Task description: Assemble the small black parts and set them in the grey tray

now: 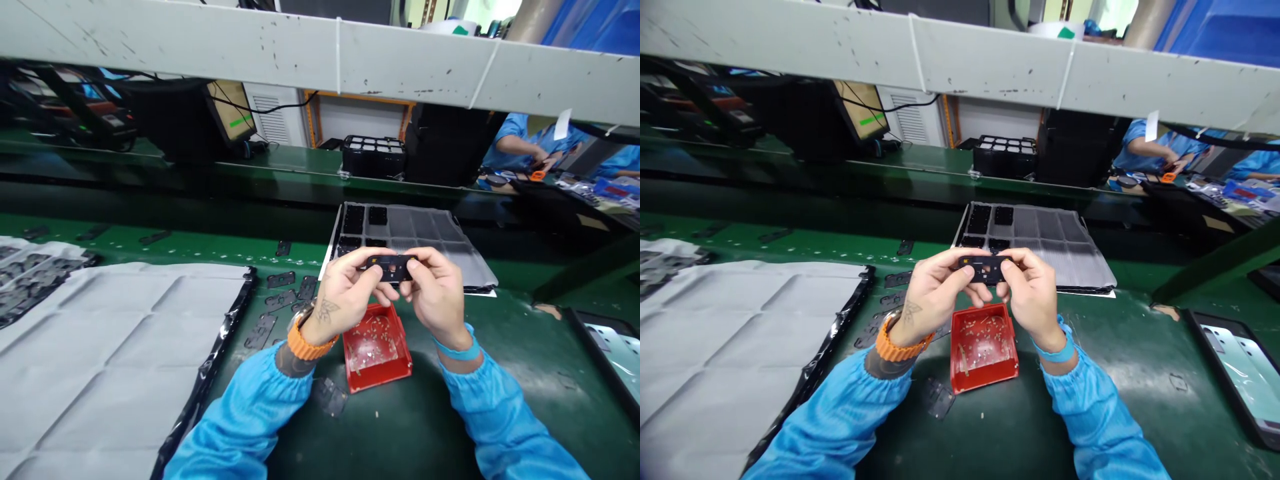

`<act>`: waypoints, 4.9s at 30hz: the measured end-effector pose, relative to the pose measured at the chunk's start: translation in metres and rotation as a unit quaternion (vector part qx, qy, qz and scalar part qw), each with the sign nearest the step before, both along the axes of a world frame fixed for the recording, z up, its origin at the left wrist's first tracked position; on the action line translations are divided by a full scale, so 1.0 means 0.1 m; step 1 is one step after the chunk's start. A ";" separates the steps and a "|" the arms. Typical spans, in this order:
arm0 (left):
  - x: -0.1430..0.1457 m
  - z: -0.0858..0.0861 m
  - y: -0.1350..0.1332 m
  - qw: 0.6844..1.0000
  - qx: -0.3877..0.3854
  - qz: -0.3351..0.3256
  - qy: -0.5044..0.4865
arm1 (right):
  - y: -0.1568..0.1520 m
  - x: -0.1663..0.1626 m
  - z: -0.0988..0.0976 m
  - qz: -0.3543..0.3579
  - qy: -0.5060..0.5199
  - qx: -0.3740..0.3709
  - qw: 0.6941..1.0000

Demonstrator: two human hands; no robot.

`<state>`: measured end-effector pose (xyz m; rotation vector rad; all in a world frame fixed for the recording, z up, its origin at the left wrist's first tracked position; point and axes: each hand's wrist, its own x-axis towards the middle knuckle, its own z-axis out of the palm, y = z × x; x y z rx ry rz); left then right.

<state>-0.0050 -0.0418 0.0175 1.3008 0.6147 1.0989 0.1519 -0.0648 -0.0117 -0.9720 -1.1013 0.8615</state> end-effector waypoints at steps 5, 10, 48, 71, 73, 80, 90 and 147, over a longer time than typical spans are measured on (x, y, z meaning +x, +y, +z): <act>0.00 0.02 0.03 1.000 -0.019 0.013 -0.017 | -0.01 -0.01 0.03 0.025 -0.018 0.019 0.999; 0.02 0.01 0.03 0.999 -0.027 0.022 -0.019 | -0.02 0.00 0.01 0.019 -0.019 0.022 0.999; 0.10 -0.03 0.01 0.997 -0.065 0.022 -0.038 | 0.00 -0.08 -0.10 -0.125 -0.038 0.034 0.991; -0.08 -0.02 0.12 0.937 0.233 0.205 0.158 | -0.05 0.08 0.20 0.098 -0.143 -0.107 0.979; -0.06 -0.03 0.11 0.936 0.237 0.202 0.167 | -0.05 0.09 0.19 0.099 -0.148 -0.118 0.977; -0.07 -0.07 0.10 0.874 0.369 0.194 0.250 | -0.07 0.14 0.26 0.143 -0.369 -0.076 0.915; -0.09 -0.08 0.14 0.849 0.383 0.192 0.309 | -0.02 0.02 0.18 0.084 -0.460 -0.010 0.884; -0.62 -0.65 1.60 0.724 0.125 0.062 0.676 | 0.04 0.72 0.33 -0.064 -0.200 -0.117 0.971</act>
